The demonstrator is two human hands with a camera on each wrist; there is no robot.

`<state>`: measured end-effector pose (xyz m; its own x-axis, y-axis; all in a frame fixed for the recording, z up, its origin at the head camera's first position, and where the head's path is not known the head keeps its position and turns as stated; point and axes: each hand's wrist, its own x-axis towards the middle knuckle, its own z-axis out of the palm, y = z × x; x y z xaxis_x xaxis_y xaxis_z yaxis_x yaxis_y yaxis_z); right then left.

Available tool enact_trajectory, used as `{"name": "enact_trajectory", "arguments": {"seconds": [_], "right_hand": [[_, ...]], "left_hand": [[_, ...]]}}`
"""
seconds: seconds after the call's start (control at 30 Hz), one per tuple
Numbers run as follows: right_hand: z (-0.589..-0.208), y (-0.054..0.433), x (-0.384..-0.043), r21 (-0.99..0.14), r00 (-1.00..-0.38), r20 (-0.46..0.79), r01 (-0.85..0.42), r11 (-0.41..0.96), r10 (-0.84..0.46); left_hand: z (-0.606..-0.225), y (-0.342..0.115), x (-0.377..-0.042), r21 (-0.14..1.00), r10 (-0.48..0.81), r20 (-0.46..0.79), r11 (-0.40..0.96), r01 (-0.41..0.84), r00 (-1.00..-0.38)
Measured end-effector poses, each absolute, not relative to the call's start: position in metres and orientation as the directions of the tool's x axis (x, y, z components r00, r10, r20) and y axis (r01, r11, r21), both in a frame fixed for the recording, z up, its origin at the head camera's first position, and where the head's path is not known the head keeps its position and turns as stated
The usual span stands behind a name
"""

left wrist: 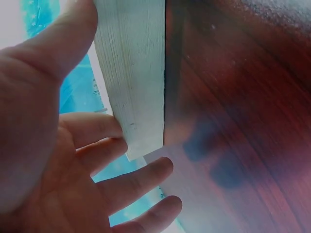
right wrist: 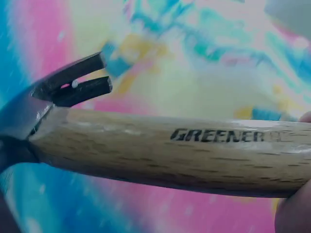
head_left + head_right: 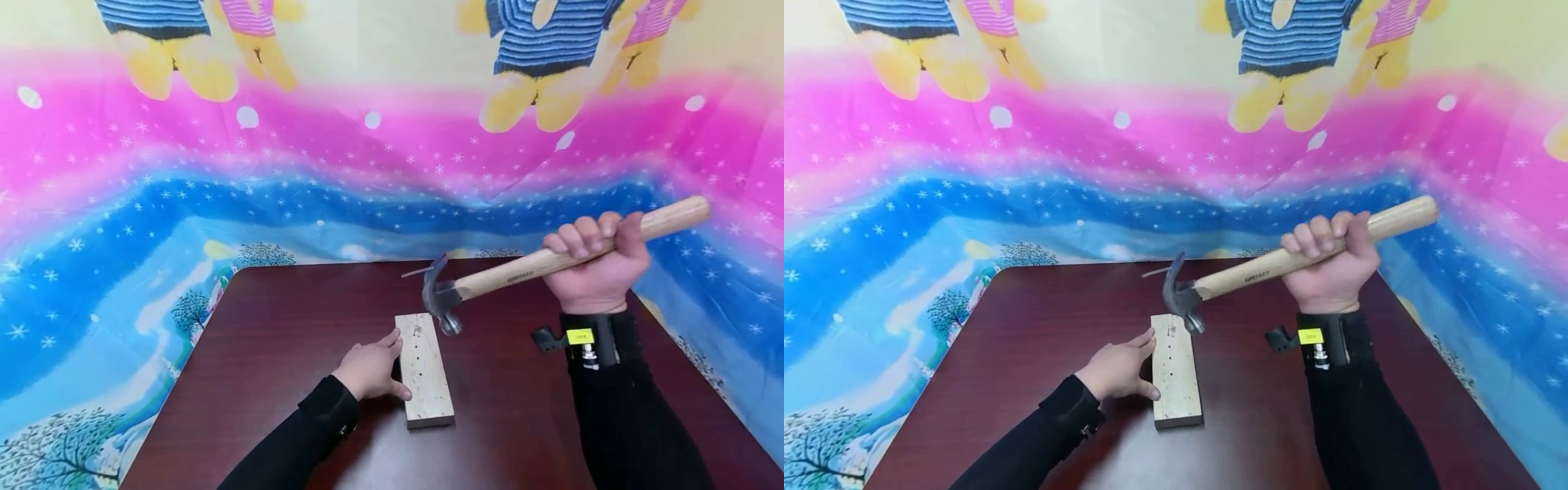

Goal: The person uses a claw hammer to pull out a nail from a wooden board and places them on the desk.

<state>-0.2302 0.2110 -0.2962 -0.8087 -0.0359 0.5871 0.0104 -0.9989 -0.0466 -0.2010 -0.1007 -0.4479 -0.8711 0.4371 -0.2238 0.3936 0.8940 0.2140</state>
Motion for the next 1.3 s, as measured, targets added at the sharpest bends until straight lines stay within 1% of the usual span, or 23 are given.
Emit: {"name": "enact_trajectory", "arguments": {"seconds": [0.03, 0.1, 0.23, 0.3, 0.4, 0.5, 0.57, 0.67, 0.8, 0.9, 1.03, 1.1, 1.2, 1.3], "right_hand": [[-0.287, 0.211, -0.227, -0.017, -0.81, 0.586, 0.013, -1.0, -0.021], [-0.274, 0.211, -0.221, 0.005, -0.792, 0.61, 0.024, -1.0, -0.016], [-0.26, 0.206, -0.209, -0.034, -0.731, 0.681, 0.029, -0.999, -0.044], [-0.257, 0.202, -0.206, -0.059, -0.71, 0.702, 0.026, -0.998, -0.059], [-0.257, 0.199, -0.203, -0.072, -0.698, 0.714, 0.009, -0.997, -0.058], [-0.256, 0.199, -0.199, -0.072, -0.7, 0.713, -0.014, -0.997, -0.042], [-0.255, 0.2, -0.197, -0.077, -0.698, 0.715, -0.024, -0.997, -0.039], [-0.254, 0.199, -0.194, -0.093, -0.686, 0.726, -0.034, -0.995, -0.045], [-0.254, 0.198, -0.19, -0.119, -0.667, 0.743, -0.043, -0.992, -0.06], [-0.254, 0.197, -0.189, -0.134, -0.652, 0.755, -0.047, -0.99, -0.071], [-0.255, 0.194, -0.189, -0.152, -0.623, 0.778, -0.053, -0.987, -0.086], [-0.256, 0.193, -0.188, -0.163, -0.611, 0.786, -0.058, -0.985, -0.094], [-0.258, 0.191, -0.187, -0.183, -0.599, 0.793, -0.062, -0.981, -0.11], [-0.26, 0.19, -0.186, -0.199, -0.583, 0.803, -0.06, -0.978, -0.127]], "left_hand": [[-0.448, -0.101, -0.201, 0.221, 0.442, -0.218, 0.891, 0.397, -0.87], [-0.45, -0.102, -0.202, 0.24, 0.459, -0.213, 0.88, 0.41, -0.862], [-0.456, -0.108, -0.2, 0.295, 0.494, -0.18, 0.852, 0.432, -0.851], [-0.458, -0.114, -0.199, 0.36, 0.494, -0.098, 0.827, 0.432, -0.864], [-0.457, -0.122, -0.197, 0.494, 0.459, 0.089, 0.751, 0.439, -0.884], [-0.441, -0.127, -0.197, 0.583, 0.4, 0.276, 0.654, 0.483, -0.874], [-0.424, -0.129, -0.198, 0.597, 0.382, 0.339, 0.619, 0.51, -0.86], [-0.395, -0.132, -0.196, 0.596, 0.388, 0.386, 0.587, 0.547, -0.837], [-0.359, -0.131, -0.19, 0.596, 0.411, 0.414, 0.552, 0.583, -0.813], [-0.341, -0.127, -0.186, 0.597, 0.463, 0.405, 0.518, 0.612, -0.788], [-0.327, -0.12, -0.185, 0.584, 0.54, 0.376, 0.493, 0.645, -0.753], [-0.324, -0.117, -0.185, 0.538, 0.559, 0.39, 0.507, 0.674, -0.732], [-0.325, -0.111, -0.186, 0.381, 0.586, 0.486, 0.526, 0.76, -0.649], [-0.326, -0.107, -0.187, 0.185, 0.604, 0.589, 0.546, 0.817, -0.537]]}}
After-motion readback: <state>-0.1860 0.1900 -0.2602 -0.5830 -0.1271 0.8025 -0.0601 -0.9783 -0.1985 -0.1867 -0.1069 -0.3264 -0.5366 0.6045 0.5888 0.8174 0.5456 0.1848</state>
